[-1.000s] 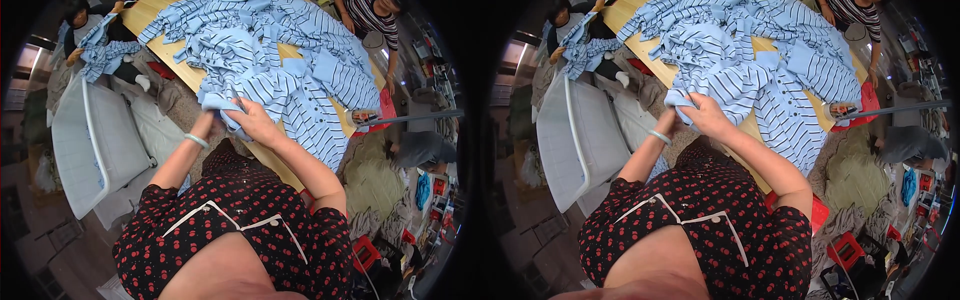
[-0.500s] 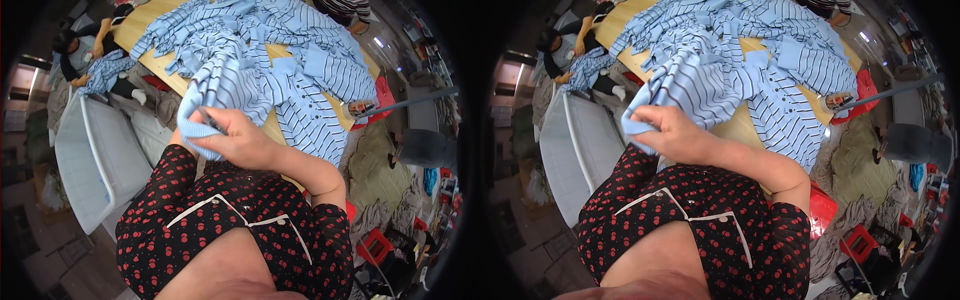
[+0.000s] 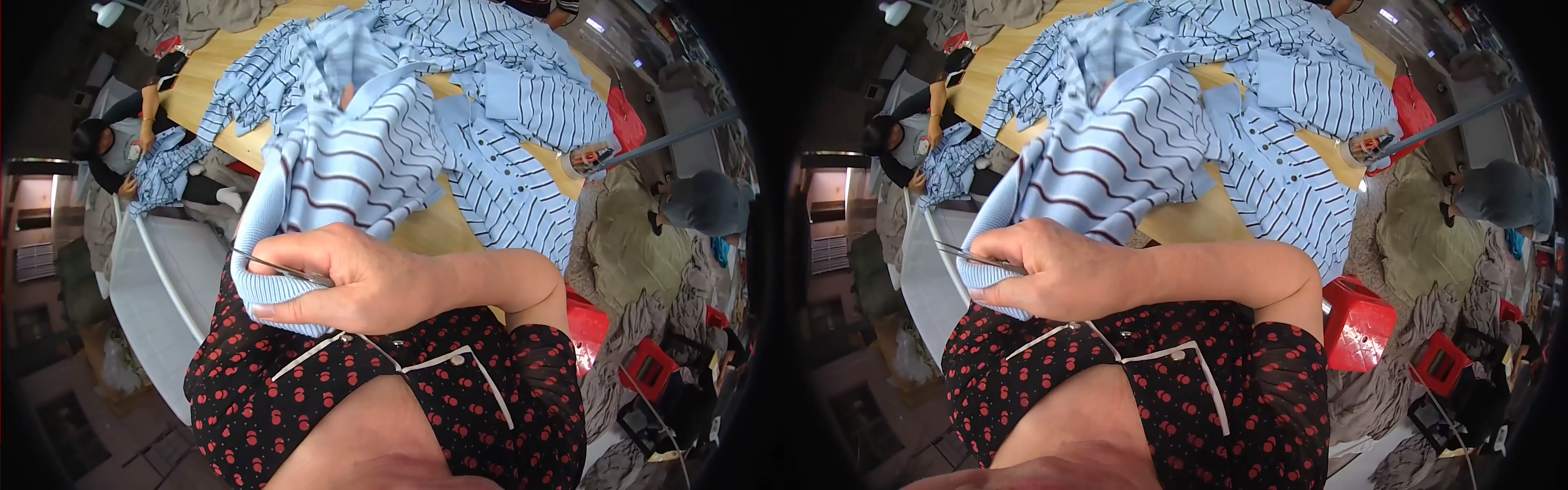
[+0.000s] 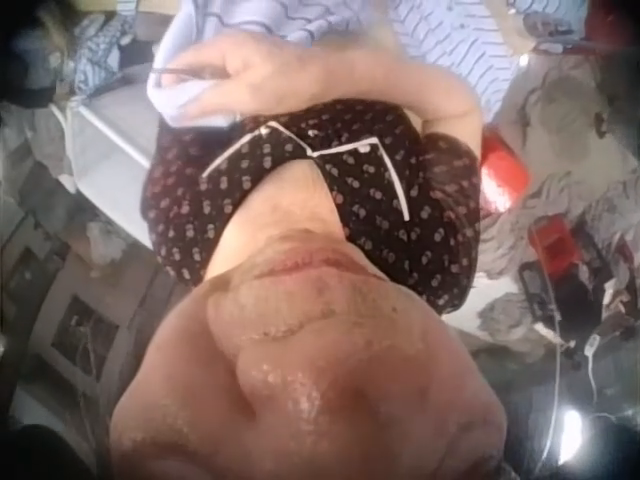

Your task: Inspecting clothing items and using a small thread clipper to trim loose threads.

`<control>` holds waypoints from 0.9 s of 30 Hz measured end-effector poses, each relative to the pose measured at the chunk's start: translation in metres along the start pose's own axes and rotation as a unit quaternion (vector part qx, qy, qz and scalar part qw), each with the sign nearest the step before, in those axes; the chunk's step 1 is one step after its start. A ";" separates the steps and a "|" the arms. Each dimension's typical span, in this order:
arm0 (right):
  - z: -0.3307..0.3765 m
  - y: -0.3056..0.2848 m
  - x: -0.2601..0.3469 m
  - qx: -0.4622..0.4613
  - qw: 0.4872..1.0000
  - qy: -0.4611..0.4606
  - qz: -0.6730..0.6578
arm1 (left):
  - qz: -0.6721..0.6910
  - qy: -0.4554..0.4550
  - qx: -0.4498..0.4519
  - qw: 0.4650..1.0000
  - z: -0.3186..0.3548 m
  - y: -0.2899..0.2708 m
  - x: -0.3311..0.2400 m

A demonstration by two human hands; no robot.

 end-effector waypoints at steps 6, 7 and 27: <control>-0.014 0.015 -0.009 0.066 0.997 -0.032 0.021 | -0.318 0.076 -0.126 0.936 0.032 -0.024 -0.015; -0.017 0.015 -0.013 0.063 0.997 -0.032 0.019 | -0.370 0.080 -0.146 0.914 0.033 -0.026 -0.017; -0.034 -0.027 -0.021 0.001 0.999 -0.021 -0.028 | -0.876 0.012 -0.477 0.071 -0.023 -0.032 -0.099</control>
Point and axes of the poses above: each hand's wrist, its own z-axis away from the middle knuckle, its own y-axis out of the palm, x = y × z, the point moved 8 cm from there along -z, towards the middle knuckle, and after that the axes turned 3 degrees about -y, right-handed, at the moved point
